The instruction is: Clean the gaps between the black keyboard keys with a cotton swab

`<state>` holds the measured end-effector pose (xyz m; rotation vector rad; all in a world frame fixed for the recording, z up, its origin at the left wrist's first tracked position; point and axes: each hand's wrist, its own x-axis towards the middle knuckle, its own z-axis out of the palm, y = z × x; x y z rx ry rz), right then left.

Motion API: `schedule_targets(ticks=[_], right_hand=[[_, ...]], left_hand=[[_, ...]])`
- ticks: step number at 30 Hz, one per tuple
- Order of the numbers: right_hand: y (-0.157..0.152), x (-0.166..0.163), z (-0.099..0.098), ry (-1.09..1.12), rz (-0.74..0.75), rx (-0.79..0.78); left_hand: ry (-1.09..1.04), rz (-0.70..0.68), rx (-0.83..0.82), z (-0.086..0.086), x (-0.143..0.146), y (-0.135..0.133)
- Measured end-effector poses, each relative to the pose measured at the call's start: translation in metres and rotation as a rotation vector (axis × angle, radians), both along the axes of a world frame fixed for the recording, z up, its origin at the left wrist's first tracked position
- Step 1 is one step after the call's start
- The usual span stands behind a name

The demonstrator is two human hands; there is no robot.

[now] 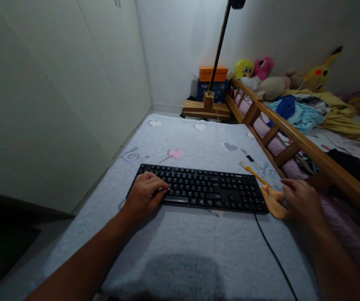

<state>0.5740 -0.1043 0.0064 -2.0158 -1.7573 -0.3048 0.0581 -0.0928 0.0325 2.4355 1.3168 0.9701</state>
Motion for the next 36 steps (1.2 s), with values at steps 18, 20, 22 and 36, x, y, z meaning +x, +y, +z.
schedule_targets(ticks=[18,20,22,36], right_hand=[[-0.008,-0.03,-0.018,-0.107,0.083,0.071],[-0.008,-0.029,-0.02,-0.101,0.075,0.063],[-0.008,-0.028,-0.022,-0.1,0.086,0.059],[-0.008,-0.031,-0.023,-0.1,0.099,0.048]], left_hand=[[0.065,-0.021,-0.04,0.002,0.003,0.0],[0.061,-0.012,-0.036,0.001,0.002,0.0],[0.051,0.0,-0.039,0.0,0.002,0.001],[-0.023,-0.025,0.007,0.023,0.022,-0.007]])
